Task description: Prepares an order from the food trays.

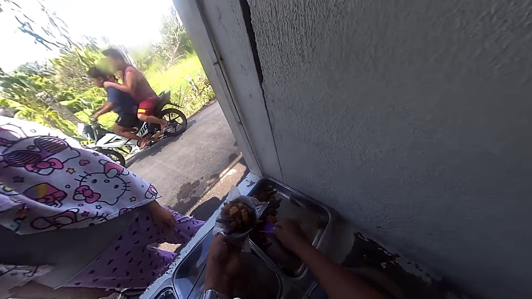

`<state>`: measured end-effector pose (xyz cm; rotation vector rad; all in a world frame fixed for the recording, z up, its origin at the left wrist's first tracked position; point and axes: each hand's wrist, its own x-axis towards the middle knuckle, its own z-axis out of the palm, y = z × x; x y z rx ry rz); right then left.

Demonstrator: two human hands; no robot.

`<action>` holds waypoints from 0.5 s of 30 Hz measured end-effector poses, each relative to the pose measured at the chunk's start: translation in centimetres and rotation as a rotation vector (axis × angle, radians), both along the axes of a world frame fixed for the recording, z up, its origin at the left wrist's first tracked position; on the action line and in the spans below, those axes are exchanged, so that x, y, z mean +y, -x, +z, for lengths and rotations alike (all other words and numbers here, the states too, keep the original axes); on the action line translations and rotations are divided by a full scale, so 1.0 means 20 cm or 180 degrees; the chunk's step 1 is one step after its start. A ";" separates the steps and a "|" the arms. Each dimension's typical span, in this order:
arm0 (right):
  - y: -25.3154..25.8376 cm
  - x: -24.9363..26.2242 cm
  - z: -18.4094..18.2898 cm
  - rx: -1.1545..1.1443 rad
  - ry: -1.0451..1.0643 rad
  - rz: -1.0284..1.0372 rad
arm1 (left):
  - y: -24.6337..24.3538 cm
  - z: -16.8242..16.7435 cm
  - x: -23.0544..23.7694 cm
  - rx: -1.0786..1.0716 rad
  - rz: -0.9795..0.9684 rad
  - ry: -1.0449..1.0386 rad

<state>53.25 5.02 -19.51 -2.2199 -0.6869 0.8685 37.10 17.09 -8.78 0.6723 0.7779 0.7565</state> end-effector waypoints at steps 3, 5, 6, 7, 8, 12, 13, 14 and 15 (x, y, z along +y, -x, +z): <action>-0.05 -0.07 -0.02 0.0088 -0.0287 -0.0025 | 0.00 0.01 0.02 -0.0018 0.0072 -0.0041; -0.10 -0.16 0.05 0.0138 -0.0452 -0.0014 | 0.01 0.02 0.02 -0.0005 0.0119 -0.0033; -0.12 -0.21 0.09 0.0116 -0.0494 0.0007 | 0.02 0.02 0.03 0.0000 0.0138 -0.0024; -0.16 -0.26 0.15 0.0055 -0.0513 0.0032 | 0.02 0.01 0.03 -0.0004 0.0156 -0.0014; -0.19 -0.30 0.21 -0.0024 -0.0522 0.0044 | 0.02 0.01 0.03 -0.0005 0.0167 0.0001; -0.29 -0.46 0.48 -0.0556 -0.0323 0.0033 | 0.01 -0.01 0.03 -0.0003 0.0160 0.0052; -0.30 -0.48 0.55 -0.0669 -0.0310 0.0030 | 0.01 -0.03 0.03 0.0005 0.0162 0.0069; -0.30 -0.50 0.61 -0.0746 -0.0311 0.0049 | 0.00 -0.04 0.02 0.0016 0.0163 0.0082; -0.29 -0.51 0.67 -0.0804 -0.0321 0.0064 | -0.01 -0.05 0.00 0.0046 0.0152 0.0084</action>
